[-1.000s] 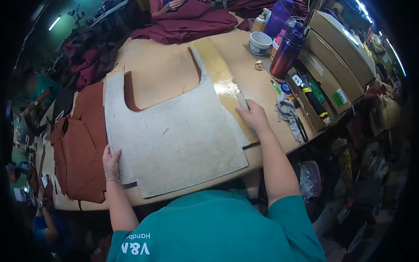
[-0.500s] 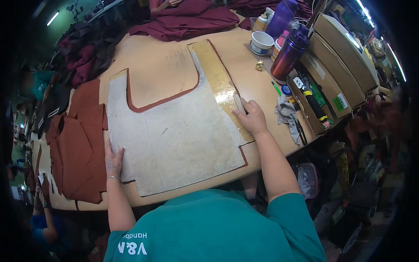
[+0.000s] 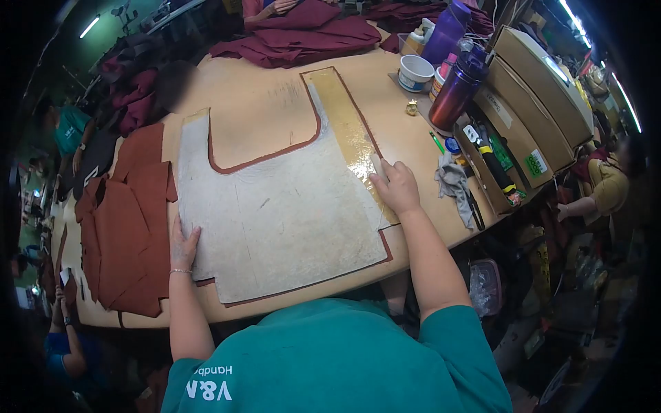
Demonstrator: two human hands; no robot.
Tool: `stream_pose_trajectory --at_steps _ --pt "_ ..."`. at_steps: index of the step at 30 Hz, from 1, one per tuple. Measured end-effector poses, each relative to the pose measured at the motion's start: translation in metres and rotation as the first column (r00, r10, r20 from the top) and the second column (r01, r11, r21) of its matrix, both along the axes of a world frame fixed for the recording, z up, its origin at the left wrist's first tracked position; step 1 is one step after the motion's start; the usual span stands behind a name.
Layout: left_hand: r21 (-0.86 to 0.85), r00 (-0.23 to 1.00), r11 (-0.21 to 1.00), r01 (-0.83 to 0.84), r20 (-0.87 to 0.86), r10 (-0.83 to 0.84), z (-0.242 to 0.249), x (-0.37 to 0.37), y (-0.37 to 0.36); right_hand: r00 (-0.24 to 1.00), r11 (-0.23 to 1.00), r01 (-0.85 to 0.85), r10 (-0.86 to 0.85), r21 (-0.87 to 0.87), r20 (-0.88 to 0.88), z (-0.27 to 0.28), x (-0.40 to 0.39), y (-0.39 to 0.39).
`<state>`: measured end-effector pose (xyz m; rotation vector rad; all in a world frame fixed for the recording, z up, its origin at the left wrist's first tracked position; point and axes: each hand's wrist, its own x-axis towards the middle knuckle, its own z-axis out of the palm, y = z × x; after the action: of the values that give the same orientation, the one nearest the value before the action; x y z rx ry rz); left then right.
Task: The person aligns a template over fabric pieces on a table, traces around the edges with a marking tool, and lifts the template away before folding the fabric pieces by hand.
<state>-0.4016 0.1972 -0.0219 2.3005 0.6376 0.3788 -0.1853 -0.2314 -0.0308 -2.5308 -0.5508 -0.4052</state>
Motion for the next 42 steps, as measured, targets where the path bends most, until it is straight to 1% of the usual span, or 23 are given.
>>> stream_pose_trajectory --at_steps 2,5,8,11,12,15,16,19,22,28,31,34,38,39,40,41,42 --pt "0.015 1.0 1.0 0.015 0.023 -0.015 -0.002 -0.001 0.001 1.0 1.0 0.014 -0.014 0.002 -0.018 0.002 -0.001 0.0" --pt "-0.122 0.999 0.992 0.03 -0.012 -0.031 0.022 -0.001 -0.012 0.998 0.999 0.033 -0.032 0.009 -0.045 0.003 0.001 0.003" --pt "-0.068 0.999 0.997 0.041 -0.027 -0.043 0.006 -0.004 -0.001 0.997 0.999 0.04 -0.039 0.016 -0.064 0.002 0.002 0.003" --pt "-0.062 0.997 0.996 0.07 -0.025 -0.071 0.003 -0.002 0.002 0.998 1.0 0.021 -0.02 0.007 -0.064 0.004 0.003 0.003" --pt "-0.014 0.998 0.998 0.055 -0.036 -0.055 -0.002 -0.003 0.004 0.999 1.0 0.011 -0.011 0.0 -0.039 0.0 0.004 0.002" --pt "0.052 0.997 0.998 0.046 -0.07 -0.042 -0.001 -0.002 0.004 0.999 0.999 0.01 -0.011 -0.041 -0.039 0.001 0.004 0.002" --pt "0.023 0.996 0.999 0.04 -0.075 -0.038 0.001 -0.001 0.002 0.999 1.0 0.009 -0.01 -0.03 -0.05 0.0 0.003 0.002" --pt "0.026 0.988 1.0 -0.005 -0.156 0.009 0.011 0.0 -0.004 1.0 1.0 -0.002 0.001 -0.016 -0.026 -0.002 0.004 0.002" --pt "0.035 0.971 0.999 -0.022 -0.236 0.03 0.013 0.003 -0.002 0.998 0.999 0.015 -0.017 -0.034 -0.057 -0.001 0.003 0.003" --pt "0.008 0.954 0.999 -0.043 -0.296 0.043 0.014 0.006 0.002 0.999 0.999 0.002 -0.004 -0.045 -0.05 -0.002 0.005 0.002" --pt "0.032 0.951 0.999 -0.044 -0.304 0.052 0.013 0.006 0.002 0.999 0.999 0.005 -0.007 -0.047 -0.034 -0.001 0.004 0.003" --pt "0.084 0.93 0.995 -0.045 -0.36 0.072 0.02 0.008 -0.002 1.0 0.999 0.01 -0.011 -0.044 -0.017 -0.002 0.005 0.003" --pt "0.248 0.95 0.967 -0.063 -0.281 0.134 0.025 0.003 -0.01 0.997 0.998 -0.06 0.061 -0.021 0.037 -0.013 0.013 -0.001" --pt "0.276 0.96 0.96 -0.055 -0.249 0.127 0.024 0.0 -0.01 0.996 0.997 -0.076 0.077 -0.021 0.041 -0.014 0.015 -0.002" --pt "0.298 0.97 0.954 -0.037 -0.22 0.106 0.019 -0.002 -0.011 0.998 0.998 -0.06 0.06 -0.013 0.003 -0.009 0.012 -0.001" --pt "0.432 0.994 0.901 -0.031 -0.084 0.074 0.01 -0.004 -0.011 0.999 0.999 -0.036 0.036 -0.006 -0.035 -0.004 0.009 0.001" --pt "0.441 0.993 0.894 -0.08 -0.038 0.108 0.007 -0.009 -0.017 0.997 0.999 -0.028 0.029 0.019 -0.069 -0.002 0.009 0.001"
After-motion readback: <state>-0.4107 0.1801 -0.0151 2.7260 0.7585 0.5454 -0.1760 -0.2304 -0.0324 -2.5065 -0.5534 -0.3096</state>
